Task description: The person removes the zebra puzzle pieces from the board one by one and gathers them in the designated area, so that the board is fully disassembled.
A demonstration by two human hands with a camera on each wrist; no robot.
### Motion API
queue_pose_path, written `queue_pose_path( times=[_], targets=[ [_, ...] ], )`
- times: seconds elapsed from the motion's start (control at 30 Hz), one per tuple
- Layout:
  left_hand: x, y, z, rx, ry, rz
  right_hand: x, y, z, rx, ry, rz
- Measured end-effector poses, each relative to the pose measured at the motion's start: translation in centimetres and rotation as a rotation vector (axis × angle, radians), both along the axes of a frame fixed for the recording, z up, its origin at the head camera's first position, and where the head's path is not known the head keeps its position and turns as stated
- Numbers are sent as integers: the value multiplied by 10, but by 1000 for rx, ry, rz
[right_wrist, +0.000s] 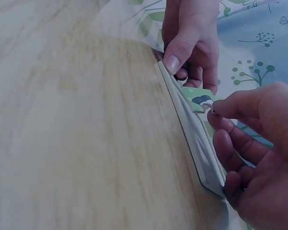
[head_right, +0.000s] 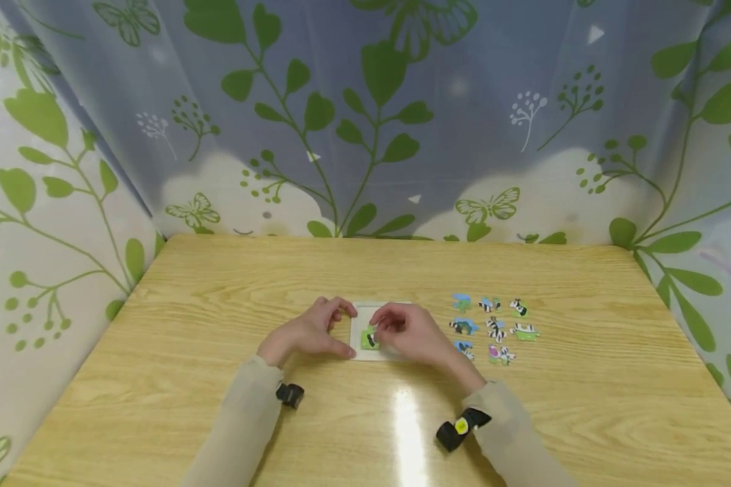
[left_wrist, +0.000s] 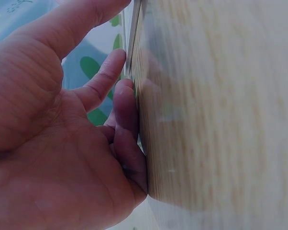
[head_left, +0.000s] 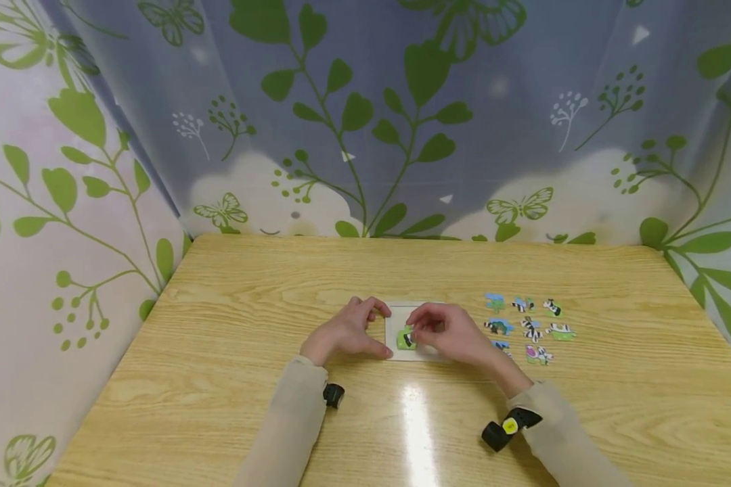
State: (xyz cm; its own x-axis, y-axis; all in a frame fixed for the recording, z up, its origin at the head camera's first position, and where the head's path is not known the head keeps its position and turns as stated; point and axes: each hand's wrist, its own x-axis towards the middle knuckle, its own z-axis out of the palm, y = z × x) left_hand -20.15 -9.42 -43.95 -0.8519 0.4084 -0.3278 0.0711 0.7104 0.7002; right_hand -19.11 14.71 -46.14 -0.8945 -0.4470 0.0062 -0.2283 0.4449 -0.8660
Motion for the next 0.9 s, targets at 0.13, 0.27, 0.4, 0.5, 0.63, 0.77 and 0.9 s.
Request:
queue_pose_path(
  times=[0.13, 0.27, 0.4, 0.5, 0.63, 0.77, 0.9],
  targets=[
    [0, 1, 1, 3, -9, 2, 0, 7, 3, 1, 4, -48],
    [1, 1, 2, 5, -11, -1, 2, 16, 7, -7, 11, -79],
    [0, 0, 1, 15, -10, -2, 2, 26, 9, -11, 28, -96],
    [1, 0, 1, 27, -13, -6, 3, 34, 9, -3, 41, -102],
    [1, 0, 1, 40, -18, -10, 5, 46, 11, 13, 54, -108],
    [1, -1, 1, 42, -13, -18, 9, 58, 14, 23, 75, -115],
    [1, -2, 0, 41, -8, -24, 12, 69, 16, 39, 92, -127]
  ],
)
